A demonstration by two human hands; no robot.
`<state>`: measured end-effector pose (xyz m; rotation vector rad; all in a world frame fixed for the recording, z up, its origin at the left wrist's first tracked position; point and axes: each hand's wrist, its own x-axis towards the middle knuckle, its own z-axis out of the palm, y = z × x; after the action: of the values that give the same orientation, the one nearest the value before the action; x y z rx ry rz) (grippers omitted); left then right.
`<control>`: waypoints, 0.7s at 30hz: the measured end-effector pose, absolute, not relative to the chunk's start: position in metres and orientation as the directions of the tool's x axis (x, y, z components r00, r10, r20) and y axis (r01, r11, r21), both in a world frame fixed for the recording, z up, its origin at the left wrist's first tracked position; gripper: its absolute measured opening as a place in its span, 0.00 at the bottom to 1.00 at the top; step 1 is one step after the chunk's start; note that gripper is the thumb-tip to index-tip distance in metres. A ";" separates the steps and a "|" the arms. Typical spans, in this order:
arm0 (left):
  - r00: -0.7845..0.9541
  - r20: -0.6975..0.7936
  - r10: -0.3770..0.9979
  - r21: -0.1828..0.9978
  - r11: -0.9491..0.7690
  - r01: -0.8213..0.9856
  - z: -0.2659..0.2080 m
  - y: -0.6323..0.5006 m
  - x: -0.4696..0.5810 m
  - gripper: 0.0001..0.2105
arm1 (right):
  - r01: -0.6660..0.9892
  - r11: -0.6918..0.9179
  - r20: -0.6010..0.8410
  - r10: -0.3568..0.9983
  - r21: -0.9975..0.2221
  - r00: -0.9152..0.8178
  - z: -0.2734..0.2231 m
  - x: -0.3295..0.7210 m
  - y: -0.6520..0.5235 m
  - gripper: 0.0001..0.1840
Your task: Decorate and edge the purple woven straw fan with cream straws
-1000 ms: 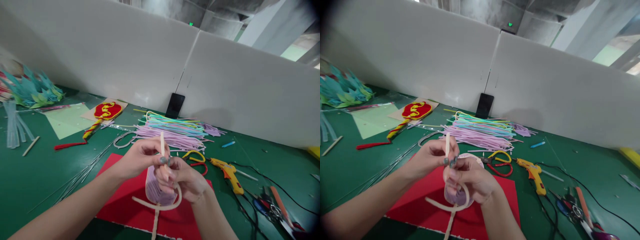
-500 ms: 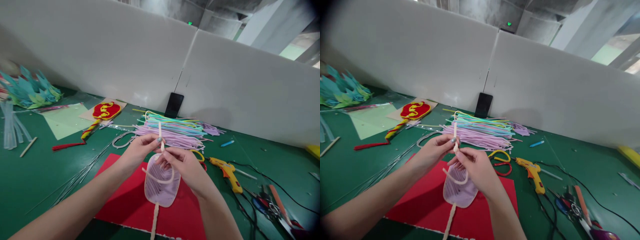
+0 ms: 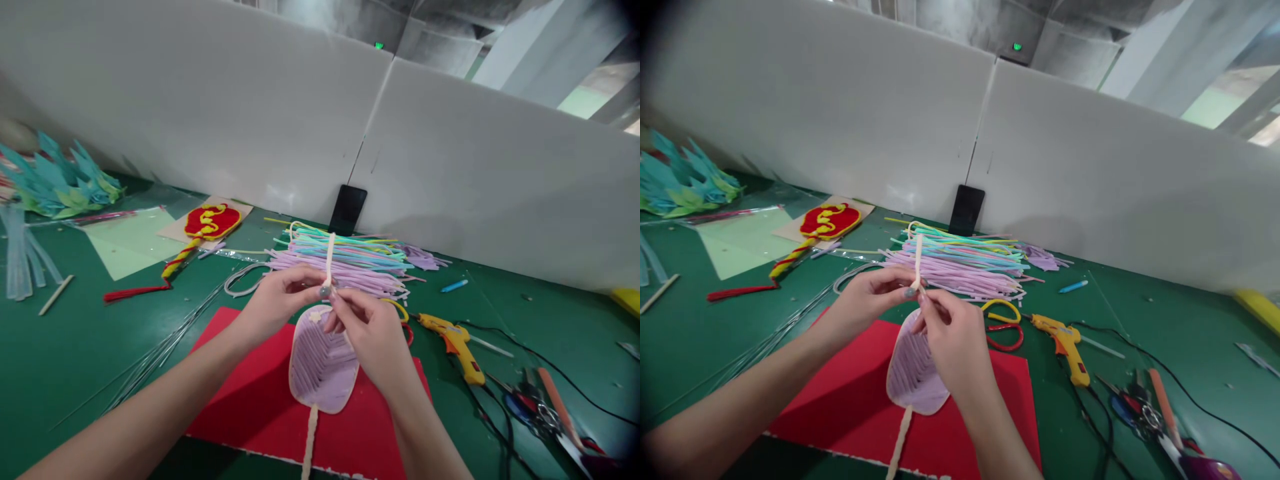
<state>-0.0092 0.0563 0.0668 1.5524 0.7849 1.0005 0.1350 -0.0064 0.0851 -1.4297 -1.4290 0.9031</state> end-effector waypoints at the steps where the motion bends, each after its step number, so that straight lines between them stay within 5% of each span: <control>1: 0.432 0.225 0.873 0.970 -0.241 -0.019 0.066 0.057 -0.010 0.07 | 0.323 0.060 0.082 0.995 -0.945 0.055 0.086 0.134 -0.007 0.10; 7: 0.383 0.351 0.854 0.934 -0.348 -0.079 0.063 0.057 -0.010 0.03 | 0.191 0.002 -0.013 0.997 -0.982 -0.080 0.092 0.132 -0.009 0.12; 12: 0.431 0.306 0.849 0.948 -0.314 -0.055 0.066 0.057 -0.011 0.03 | 0.261 0.009 -0.030 0.989 -0.965 -0.148 0.095 0.145 -0.006 0.10; 16: 0.540 0.172 0.824 0.984 -0.168 -0.057 0.068 0.057 -0.010 0.04 | 0.111 0.001 0.002 1.000 -0.994 0.008 0.092 0.155 0.000 0.13; 21: 0.660 0.050 0.749 0.983 0.080 -0.166 0.062 0.054 -0.007 0.07 | -0.015 0.025 0.025 1.000 -1.000 -0.016 0.082 0.152 0.006 0.10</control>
<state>-0.0069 0.0545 0.0620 1.3233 0.5505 0.7381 0.1519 0.0057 0.0822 -1.1719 -1.2221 1.2096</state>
